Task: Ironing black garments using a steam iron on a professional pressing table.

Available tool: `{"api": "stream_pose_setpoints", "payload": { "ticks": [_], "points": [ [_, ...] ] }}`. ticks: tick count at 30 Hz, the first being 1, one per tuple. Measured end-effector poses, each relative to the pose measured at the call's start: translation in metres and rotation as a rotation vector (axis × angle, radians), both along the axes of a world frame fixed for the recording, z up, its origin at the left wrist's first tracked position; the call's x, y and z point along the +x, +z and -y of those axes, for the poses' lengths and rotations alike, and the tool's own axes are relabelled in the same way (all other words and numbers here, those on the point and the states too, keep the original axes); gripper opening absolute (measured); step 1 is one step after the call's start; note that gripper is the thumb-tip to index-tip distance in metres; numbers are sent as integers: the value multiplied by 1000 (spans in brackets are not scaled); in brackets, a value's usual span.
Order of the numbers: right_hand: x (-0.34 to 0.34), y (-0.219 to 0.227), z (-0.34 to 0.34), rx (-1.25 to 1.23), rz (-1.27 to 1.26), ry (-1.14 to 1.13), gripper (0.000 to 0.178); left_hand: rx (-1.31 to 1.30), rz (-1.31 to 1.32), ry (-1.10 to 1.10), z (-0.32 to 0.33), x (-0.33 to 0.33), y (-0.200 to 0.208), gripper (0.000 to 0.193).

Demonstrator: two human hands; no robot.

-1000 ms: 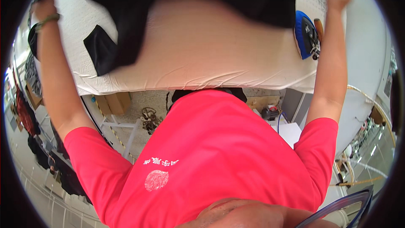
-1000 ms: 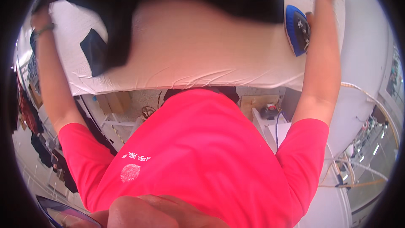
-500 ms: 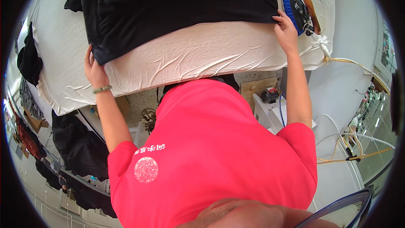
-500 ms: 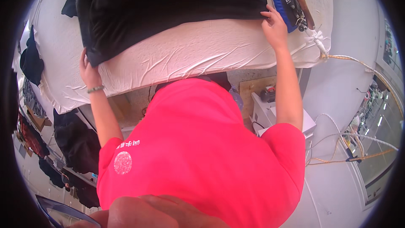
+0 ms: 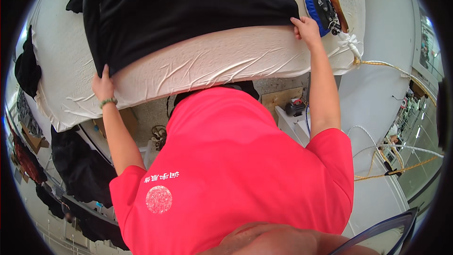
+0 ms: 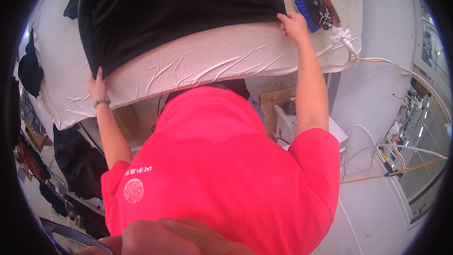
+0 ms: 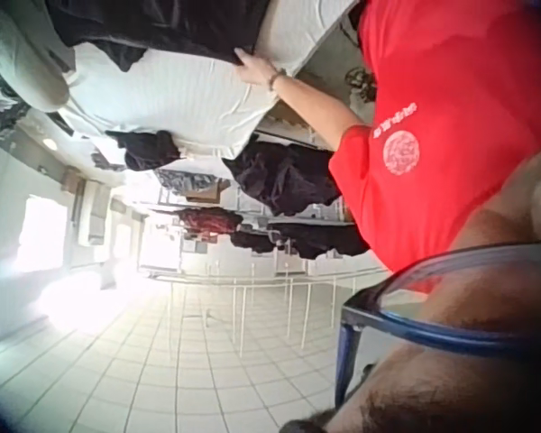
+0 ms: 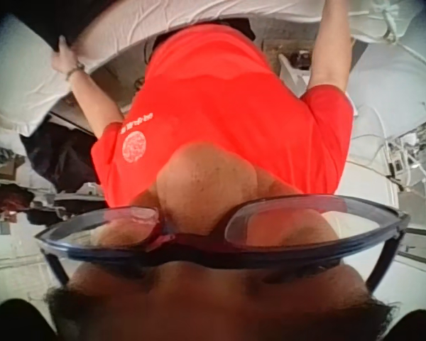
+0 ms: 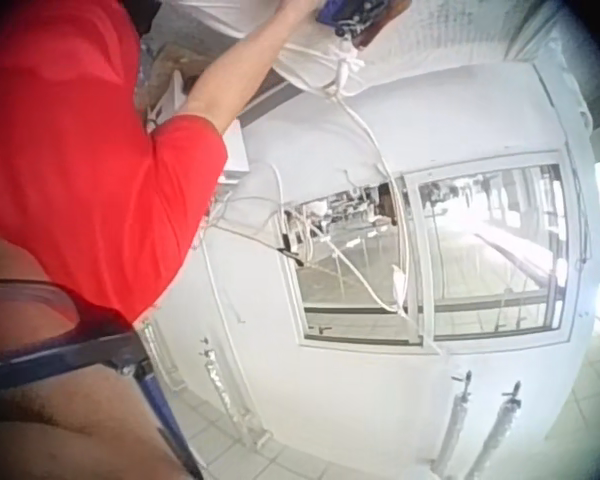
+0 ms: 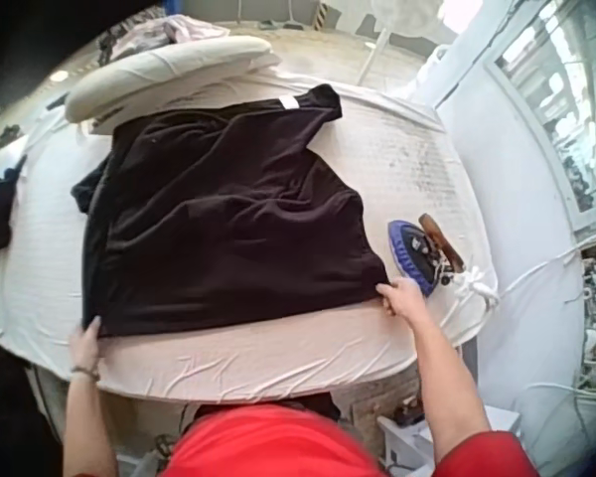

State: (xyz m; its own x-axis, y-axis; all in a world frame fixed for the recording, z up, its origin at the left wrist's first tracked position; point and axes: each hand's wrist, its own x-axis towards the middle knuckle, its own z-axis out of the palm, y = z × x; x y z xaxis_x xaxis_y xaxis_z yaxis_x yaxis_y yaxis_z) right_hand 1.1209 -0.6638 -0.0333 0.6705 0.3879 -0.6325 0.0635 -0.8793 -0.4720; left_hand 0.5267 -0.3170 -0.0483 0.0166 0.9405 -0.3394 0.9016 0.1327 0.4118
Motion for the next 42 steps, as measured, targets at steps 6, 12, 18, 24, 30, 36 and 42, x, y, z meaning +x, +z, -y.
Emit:
{"api": "stream_pose_setpoints", "payload": {
  "ticks": [6, 12, 18, 24, 30, 36, 42],
  "points": [
    [-38, 10, 6, 58, 628, 199, 31, 3, 399, 332, 33, -1, -4, 33],
    [-114, 9, 11, 363, 825, 799, 62, -29, 672, 519, 63, 35, 1, 31],
    [-49, 11, 57, 233, 904, 780, 66, 26, 600, 556, 54, 10, -24, 28],
    [71, 57, 22, 321, 1312, 528, 60, 68, 540, 592, 48, -3, -36, 28],
    [88, 91, 20, -156, 655, 467, 50, -124, 492, 582, 36, -10, -19, 32],
    [59, 110, 43, -292, 60, 287, 50, -269, 463, 522, 22, -4, 19, 35],
    [-10, 91, 51, 84, 536, 465, 39, -355, 451, 355, 30, -15, 21, 34]
  ]
}}
